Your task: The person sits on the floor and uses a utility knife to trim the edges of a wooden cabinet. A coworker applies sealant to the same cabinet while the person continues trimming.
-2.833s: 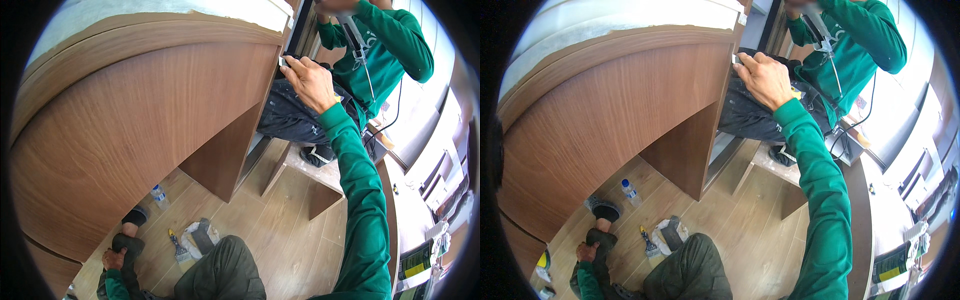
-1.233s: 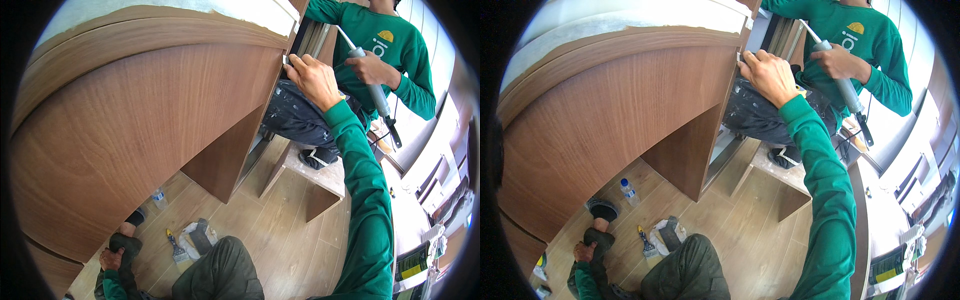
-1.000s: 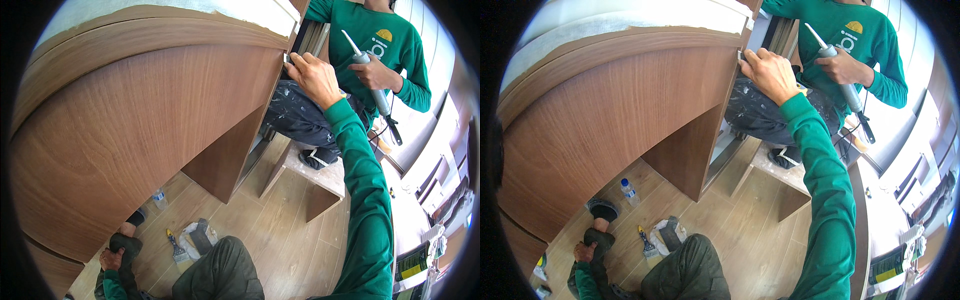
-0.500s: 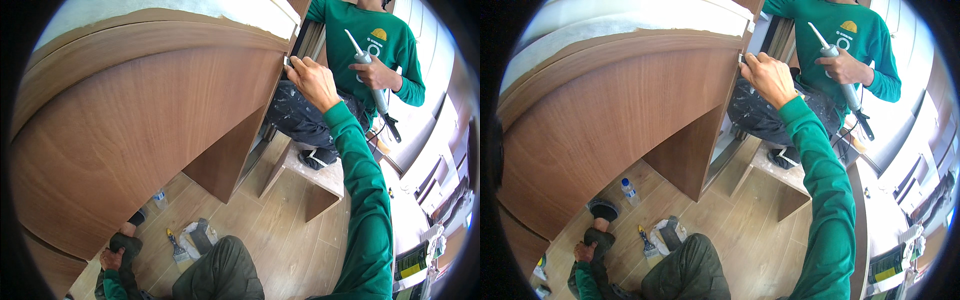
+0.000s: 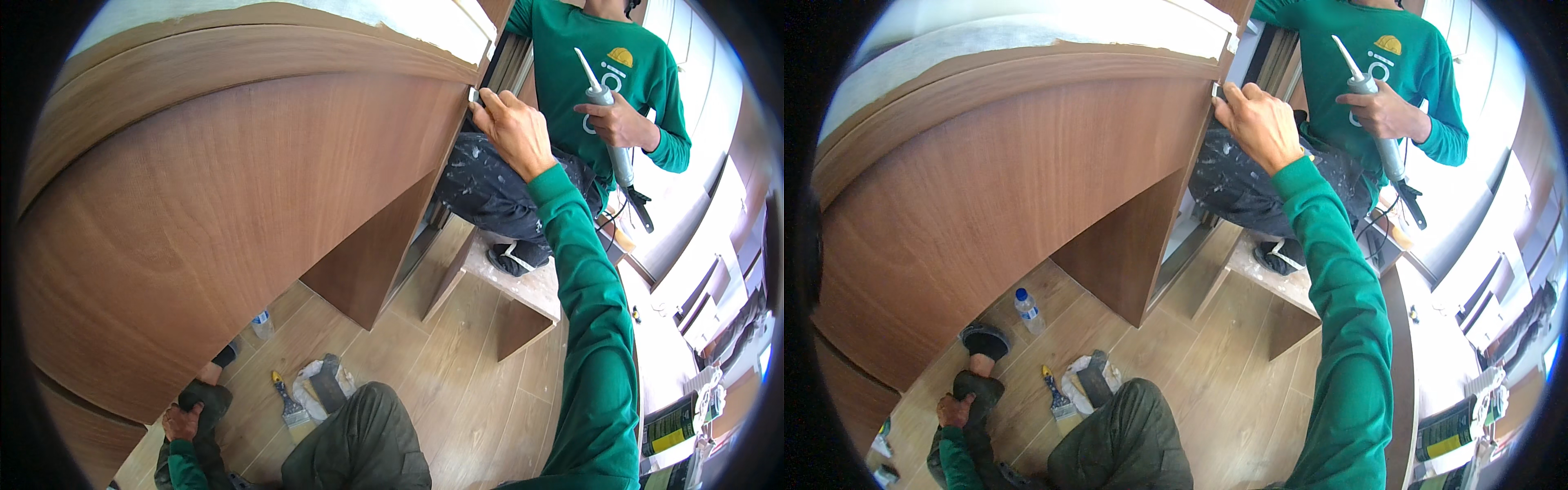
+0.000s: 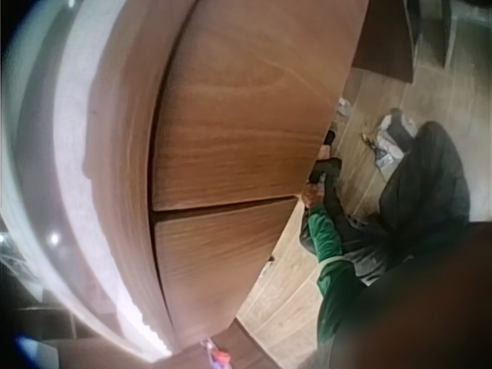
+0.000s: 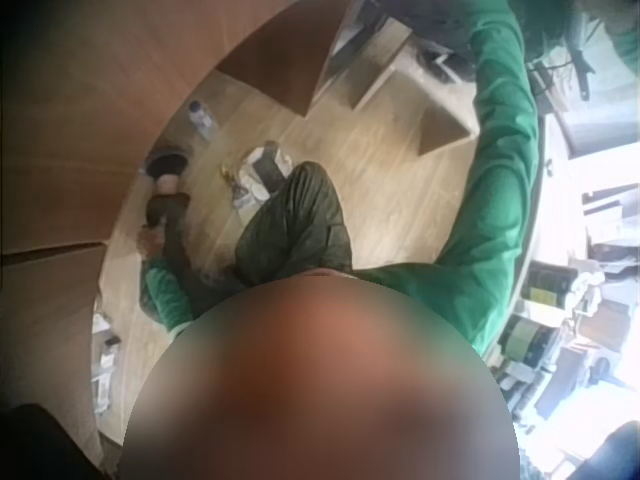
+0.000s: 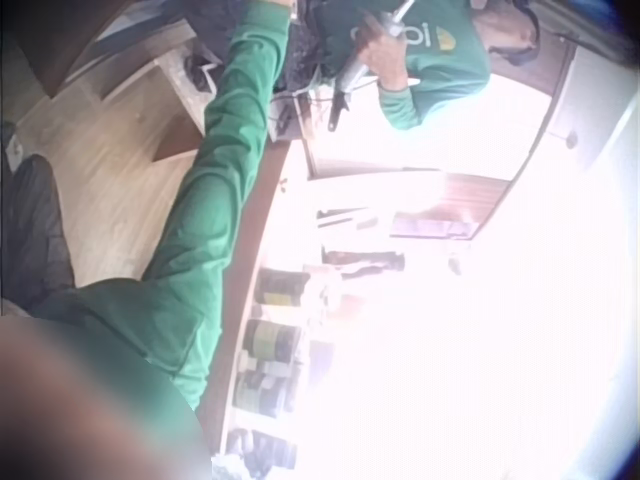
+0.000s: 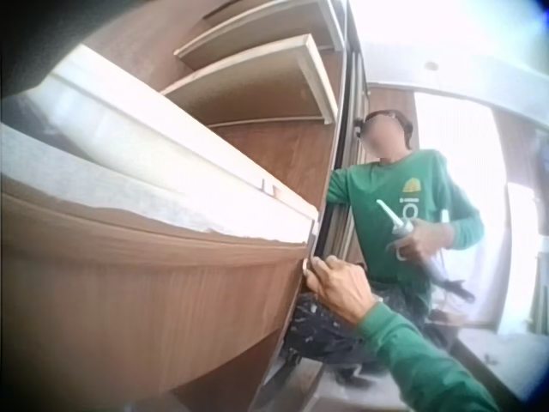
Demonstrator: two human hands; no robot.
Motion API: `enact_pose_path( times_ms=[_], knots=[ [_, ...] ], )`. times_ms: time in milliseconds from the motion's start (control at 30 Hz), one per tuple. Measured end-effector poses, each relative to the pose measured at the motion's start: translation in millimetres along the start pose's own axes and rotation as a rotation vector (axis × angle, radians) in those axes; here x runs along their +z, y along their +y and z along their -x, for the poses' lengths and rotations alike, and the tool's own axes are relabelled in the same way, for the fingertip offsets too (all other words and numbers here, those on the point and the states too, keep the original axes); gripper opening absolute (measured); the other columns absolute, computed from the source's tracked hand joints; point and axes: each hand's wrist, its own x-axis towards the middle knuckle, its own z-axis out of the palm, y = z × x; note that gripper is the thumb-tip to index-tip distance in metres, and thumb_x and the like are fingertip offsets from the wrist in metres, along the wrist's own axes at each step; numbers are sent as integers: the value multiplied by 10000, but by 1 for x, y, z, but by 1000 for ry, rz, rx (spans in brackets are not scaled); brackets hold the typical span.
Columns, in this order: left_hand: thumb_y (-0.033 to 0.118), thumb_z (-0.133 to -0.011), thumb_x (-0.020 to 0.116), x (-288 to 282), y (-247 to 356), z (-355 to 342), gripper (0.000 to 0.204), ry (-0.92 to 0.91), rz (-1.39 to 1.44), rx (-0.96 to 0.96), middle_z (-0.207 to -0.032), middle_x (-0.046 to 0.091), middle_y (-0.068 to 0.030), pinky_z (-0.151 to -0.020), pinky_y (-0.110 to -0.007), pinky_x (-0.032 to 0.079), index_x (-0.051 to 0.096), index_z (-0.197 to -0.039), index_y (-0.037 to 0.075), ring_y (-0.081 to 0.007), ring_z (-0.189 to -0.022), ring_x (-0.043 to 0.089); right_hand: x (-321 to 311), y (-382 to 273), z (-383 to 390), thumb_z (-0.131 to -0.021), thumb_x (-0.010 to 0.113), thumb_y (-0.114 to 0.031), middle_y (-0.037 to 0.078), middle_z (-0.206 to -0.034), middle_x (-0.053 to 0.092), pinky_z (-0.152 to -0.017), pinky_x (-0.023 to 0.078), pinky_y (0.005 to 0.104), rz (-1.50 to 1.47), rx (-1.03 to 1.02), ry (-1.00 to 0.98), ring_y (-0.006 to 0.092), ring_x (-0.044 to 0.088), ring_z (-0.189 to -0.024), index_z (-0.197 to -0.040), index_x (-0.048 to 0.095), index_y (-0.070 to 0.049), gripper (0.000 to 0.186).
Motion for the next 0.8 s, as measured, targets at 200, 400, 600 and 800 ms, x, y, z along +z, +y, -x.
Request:
enact_pose_path(
  times_ms=[200,400,600,800],
  knots=[
    [739,-799,711,21,-14,-9,924,39,-15,-5,-1250,690,-277,-1060,-470,496,669,-1215,-85,-420,-1213,644,-3,2,-4,-997,652,-336,155,-768,614,-592,563,488,4,-31,-12,386,684,-672,-1014,649,-64,273],
    [701,-793,746,-6,0,3,930,-52,22,-36,-1335,654,-267,-1099,-462,466,643,-1283,-83,-399,-1281,607,2,2,5,-995,665,-322,141,-791,609,-599,543,481,11,0,-55,381,676,-690,-1173,681,-89,294],
    [636,-794,776,-13,9,7,881,-60,40,-62,-1344,650,-271,-1115,-464,454,645,-1293,-78,-404,-1296,595,-1,-7,10,-1008,631,-328,150,-777,624,-584,568,477,14,-14,-94,373,689,-665,-1063,651,-65,270],
    [652,-805,749,-2,-2,2,891,9,25,-6,-1281,671,-305,-1069,-484,502,641,-1278,-96,-441,-1227,639,-2,-7,7,-1005,635,-334,157,-784,629,-593,570,482,-14,14,-68,377,697,-681,-1067,652,-65,277]
  ],
)
